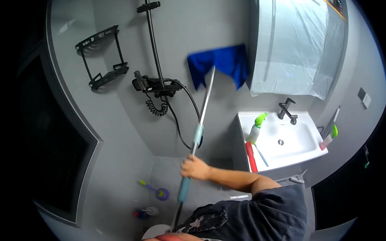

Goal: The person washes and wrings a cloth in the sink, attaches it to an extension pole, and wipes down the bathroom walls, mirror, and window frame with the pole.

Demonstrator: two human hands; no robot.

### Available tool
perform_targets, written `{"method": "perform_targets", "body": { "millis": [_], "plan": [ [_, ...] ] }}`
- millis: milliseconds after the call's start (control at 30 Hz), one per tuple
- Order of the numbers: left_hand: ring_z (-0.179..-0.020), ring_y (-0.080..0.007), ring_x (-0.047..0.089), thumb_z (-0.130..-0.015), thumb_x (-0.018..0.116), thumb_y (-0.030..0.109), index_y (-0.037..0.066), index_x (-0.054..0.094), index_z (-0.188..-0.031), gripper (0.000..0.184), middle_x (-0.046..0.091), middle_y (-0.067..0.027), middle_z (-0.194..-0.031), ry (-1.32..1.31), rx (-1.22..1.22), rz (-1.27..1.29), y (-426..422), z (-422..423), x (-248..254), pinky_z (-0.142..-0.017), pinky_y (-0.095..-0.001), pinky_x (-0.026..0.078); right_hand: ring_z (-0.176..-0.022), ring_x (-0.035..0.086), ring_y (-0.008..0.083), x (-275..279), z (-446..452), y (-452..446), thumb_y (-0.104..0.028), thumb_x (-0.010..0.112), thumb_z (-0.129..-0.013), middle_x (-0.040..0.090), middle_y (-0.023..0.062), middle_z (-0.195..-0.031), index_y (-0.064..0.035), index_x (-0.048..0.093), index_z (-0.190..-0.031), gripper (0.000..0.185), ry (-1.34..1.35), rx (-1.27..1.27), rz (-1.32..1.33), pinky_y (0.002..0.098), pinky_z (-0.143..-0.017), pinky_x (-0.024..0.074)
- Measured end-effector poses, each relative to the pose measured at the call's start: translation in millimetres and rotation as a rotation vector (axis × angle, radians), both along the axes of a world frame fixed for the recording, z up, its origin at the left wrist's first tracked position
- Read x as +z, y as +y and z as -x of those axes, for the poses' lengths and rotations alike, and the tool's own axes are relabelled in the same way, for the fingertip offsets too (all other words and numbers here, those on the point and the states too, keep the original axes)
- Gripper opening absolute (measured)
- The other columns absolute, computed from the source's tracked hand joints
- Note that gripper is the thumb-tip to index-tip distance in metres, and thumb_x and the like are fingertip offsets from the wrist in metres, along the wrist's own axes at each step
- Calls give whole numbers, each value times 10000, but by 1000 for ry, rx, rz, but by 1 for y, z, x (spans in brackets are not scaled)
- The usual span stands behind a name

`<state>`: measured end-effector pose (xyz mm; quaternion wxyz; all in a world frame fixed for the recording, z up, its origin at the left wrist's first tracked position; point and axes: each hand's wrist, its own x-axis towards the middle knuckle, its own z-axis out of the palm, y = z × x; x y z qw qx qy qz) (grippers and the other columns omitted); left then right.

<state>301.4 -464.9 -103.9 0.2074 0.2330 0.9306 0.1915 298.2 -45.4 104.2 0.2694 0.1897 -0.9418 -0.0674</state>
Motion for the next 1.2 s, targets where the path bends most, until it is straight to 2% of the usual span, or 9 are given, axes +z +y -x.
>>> {"method": "perform_targets", "body": {
  "millis": [67, 100, 133, 167, 367, 567, 633, 767, 1200],
  "plan": [
    [-664, -369, 601, -822, 598, 416, 45, 531, -1012, 422, 602, -185, -749, 213, 13, -177, 51, 28, 9, -580, -414, 460, -826, 487, 179, 69, 30, 31, -152, 565, -695, 442, -10, -781, -218, 523, -767, 106, 148, -50, -145, 412, -913, 349],
    [-718, -384, 594, -834, 599, 379, 11, 518, -1076, 448, 599, -202, -784, 315, 55, -344, 99, 28, 78, -609, -413, 462, -827, 492, 185, 101, 48, 51, -150, 571, -692, 447, -3, -778, -208, 519, -754, 100, 236, -31, -166, 433, -949, 339],
    [-456, -244, 535, -826, 633, 244, 20, 488, -869, 270, 495, -103, -573, 513, 37, -668, 142, 42, 117, -440, -356, 412, -846, 506, 200, 134, 67, 71, -145, 582, -686, 458, 8, -781, -198, 516, -740, 101, 342, -46, -235, 440, -962, 349],
    [-518, -319, 547, -823, 636, 286, 23, 484, -867, 308, 490, -129, -582, 309, 82, -777, 170, 63, 125, -475, -394, 405, -875, 518, 214, 169, 86, 90, -141, 594, -677, 471, 18, -795, -187, 516, -729, 104, 470, -16, -246, 423, -940, 379],
    [-501, -308, 531, -835, 617, 288, 24, 466, -922, 316, 499, -125, -558, 254, -63, -940, 270, 97, 256, -481, -369, 411, -1009, 481, 209, 326, 143, 132, -180, 627, -711, 503, 34, -856, -147, 537, -765, 110, 690, -54, -263, 378, -1008, 337],
    [-599, -385, 583, -823, 614, 350, 20, 475, -956, 383, 539, -151, -583, 108, 30, -748, 199, 56, 146, -522, -430, 442, -1061, 490, 228, 174, 125, 91, -150, 559, -729, 527, 37, -889, -164, 512, -783, 73, 517, -83, -189, 429, -983, 345],
    [-543, -289, 522, -810, 622, 323, 21, 501, -889, 335, 515, -117, -603, -50, 119, -660, 159, 36, 99, -523, -377, 407, -1068, 484, 228, 119, 107, 65, -153, 562, -729, 527, 33, -915, -172, 507, -810, 100, 374, -97, -144, 445, -979, 346],
    [-596, -316, 567, -792, 631, 415, 31, 521, -846, 403, 554, -136, -630, -171, 228, -424, 81, -16, 49, -566, -399, 430, -1071, 482, 207, 28, 84, 7, -158, 573, -722, 524, 16, -938, -177, 507, -806, 108, 193, 10, -45, 455, -1037, 292],
    [-635, -334, 594, -772, 630, 480, 43, 526, -843, 456, 578, -141, -646, -262, 128, -194, 6, -42, -30, -579, -413, 443, -1004, 489, 164, -9, 60, -53, -177, 547, -768, 495, 10, -864, -177, 574, -814, 53, -103, -48, -102, 452, -1078, 241]
  ]
}}
